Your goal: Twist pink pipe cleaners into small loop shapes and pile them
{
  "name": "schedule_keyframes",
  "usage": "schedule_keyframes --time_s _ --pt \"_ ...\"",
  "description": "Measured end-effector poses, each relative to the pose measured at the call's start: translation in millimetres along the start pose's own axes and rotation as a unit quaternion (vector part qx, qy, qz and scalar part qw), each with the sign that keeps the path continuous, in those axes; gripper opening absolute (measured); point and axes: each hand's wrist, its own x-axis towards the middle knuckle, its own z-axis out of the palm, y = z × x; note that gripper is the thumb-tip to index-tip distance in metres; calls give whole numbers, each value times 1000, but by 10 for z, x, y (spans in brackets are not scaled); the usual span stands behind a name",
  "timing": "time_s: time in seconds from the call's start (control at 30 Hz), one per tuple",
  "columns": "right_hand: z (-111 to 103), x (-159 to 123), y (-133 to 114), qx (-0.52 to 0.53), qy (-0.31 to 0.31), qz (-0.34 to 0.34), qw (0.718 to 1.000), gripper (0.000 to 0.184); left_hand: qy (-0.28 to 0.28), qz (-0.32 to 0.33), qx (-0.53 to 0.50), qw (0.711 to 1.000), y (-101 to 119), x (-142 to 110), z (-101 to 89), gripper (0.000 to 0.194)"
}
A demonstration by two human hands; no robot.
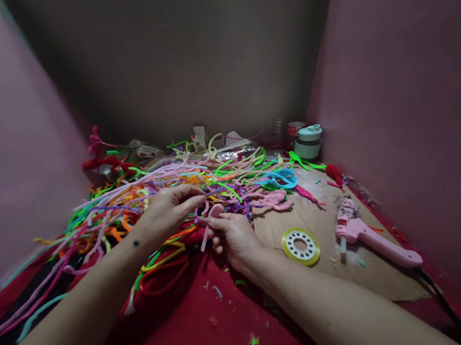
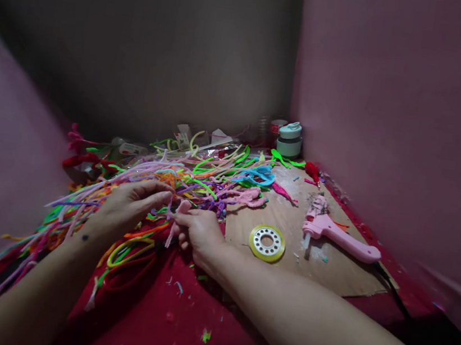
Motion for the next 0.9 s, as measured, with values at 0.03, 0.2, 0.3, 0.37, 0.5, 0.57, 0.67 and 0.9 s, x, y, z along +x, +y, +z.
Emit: schedule_keyframes --time_s 0.03,0.2,0.3,0.37,0.5,0.57,0.67,0.9 --pt "-1 -2 0 -3 -1 -2 1000 8 -15 -9 -13 1000 -40 -33 14 21" --pt "-5 3 -11 0 2 6 1000 6 -44 -2 1 999 -184 -141 44 23" --pt "-11 8 -13 6 1 4 1000 7 -25 36 67 997 -230 -169 31 19" --pt "-19 12 -8 7 -4 6 1000 7 -22 45 84 995 -238 -180 27 17" --pt "-43 21 3 15 -28 7 999 8 -46 3 36 998 -214 -194 28 20" --pt "-51 22 3 17 -46 -1 999 11 -63 -22 -10 998 -203 -194 26 20" --pt "-47 18 -8 8 -38 -8 999 10 -74 -78 -127 986 -219 -181 21 21" --pt "-41 22 -32 3 -10 -23 1000 16 -86 -141 -268 949 -330 -164 40 25"
